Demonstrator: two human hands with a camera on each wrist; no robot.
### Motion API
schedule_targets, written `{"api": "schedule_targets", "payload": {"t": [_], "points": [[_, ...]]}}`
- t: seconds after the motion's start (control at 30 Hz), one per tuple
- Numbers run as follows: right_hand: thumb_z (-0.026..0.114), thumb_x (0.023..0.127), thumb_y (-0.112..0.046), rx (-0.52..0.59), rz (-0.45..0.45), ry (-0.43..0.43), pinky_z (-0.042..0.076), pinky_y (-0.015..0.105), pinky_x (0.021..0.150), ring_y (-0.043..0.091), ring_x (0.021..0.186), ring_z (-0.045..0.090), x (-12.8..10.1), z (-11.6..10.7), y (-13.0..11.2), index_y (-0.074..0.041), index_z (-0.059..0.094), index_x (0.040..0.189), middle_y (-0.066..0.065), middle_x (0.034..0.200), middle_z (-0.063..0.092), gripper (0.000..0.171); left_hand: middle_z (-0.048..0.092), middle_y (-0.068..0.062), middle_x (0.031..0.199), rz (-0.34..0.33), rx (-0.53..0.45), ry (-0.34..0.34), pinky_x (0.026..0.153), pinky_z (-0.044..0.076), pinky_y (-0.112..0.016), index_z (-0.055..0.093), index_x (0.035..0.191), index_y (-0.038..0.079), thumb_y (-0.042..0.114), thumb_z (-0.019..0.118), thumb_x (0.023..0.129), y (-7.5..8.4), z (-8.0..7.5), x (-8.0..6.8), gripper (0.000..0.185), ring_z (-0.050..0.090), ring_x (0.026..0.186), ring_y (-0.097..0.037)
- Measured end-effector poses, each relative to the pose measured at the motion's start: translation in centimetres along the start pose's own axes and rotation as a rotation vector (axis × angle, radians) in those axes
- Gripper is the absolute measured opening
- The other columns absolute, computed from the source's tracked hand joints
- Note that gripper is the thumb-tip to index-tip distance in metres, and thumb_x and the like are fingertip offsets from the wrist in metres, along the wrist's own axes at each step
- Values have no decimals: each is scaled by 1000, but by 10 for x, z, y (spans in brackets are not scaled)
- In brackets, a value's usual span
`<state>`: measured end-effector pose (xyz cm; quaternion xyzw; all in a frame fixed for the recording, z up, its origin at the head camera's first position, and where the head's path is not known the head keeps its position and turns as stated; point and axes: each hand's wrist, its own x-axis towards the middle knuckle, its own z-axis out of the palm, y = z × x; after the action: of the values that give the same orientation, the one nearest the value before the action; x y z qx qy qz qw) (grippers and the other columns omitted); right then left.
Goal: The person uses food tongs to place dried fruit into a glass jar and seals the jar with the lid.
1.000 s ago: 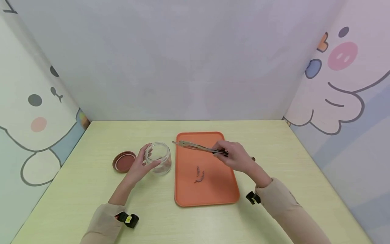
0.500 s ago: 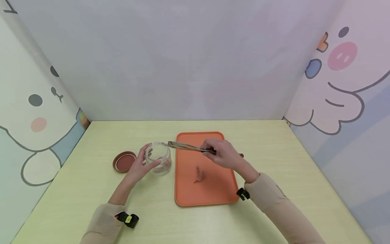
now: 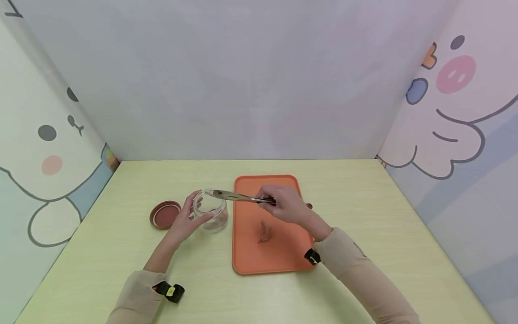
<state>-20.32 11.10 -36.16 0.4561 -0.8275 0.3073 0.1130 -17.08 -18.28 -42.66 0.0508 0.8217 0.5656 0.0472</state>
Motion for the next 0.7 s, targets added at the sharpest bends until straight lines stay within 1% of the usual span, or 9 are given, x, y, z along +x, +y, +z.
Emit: {"api": "schedule_targets", "payload": {"t": [0.13, 0.23, 0.5, 0.7], "points": [[62, 82, -9, -20, 17, -21, 33, 20, 42, 3, 48, 39, 3, 4, -1, -13, 58, 91, -10, 71, 53, 10, 24, -17, 139, -1, -5, 2, 96, 18, -56, 15, 139, 22, 37, 63, 80, 0, 0, 0, 78, 20, 125, -36], [63, 81, -8, -30, 14, -20, 33, 20, 41, 3, 48, 39, 5, 6, -3, -13, 58, 91, -9, 71, 54, 12, 24, -17, 139, -1, -8, 0, 96, 18, -56, 14, 139, 22, 37, 63, 80, 0, 1, 0, 78, 20, 125, -36], [63, 81, -8, 19, 17, -22, 34, 21, 42, 4, 48, 39, 3, 9, -4, -12, 57, 93, -8, 73, 54, 14, 25, -17, 139, 10, -10, 2, 95, 18, -57, 15, 139, 21, 37, 63, 80, 0, 1, -1, 77, 22, 125, -35], [65, 79, -4, 25, 39, 0, 32, 22, 43, 5, 49, 38, -3, 5, -2, -11, 58, 93, -8, 73, 54, 17, 26, -19, 138, 8, 1, 5, 95, 19, -57, 15, 139, 19, 35, 63, 81, 1, 1, -1, 77, 23, 124, -37]]}}
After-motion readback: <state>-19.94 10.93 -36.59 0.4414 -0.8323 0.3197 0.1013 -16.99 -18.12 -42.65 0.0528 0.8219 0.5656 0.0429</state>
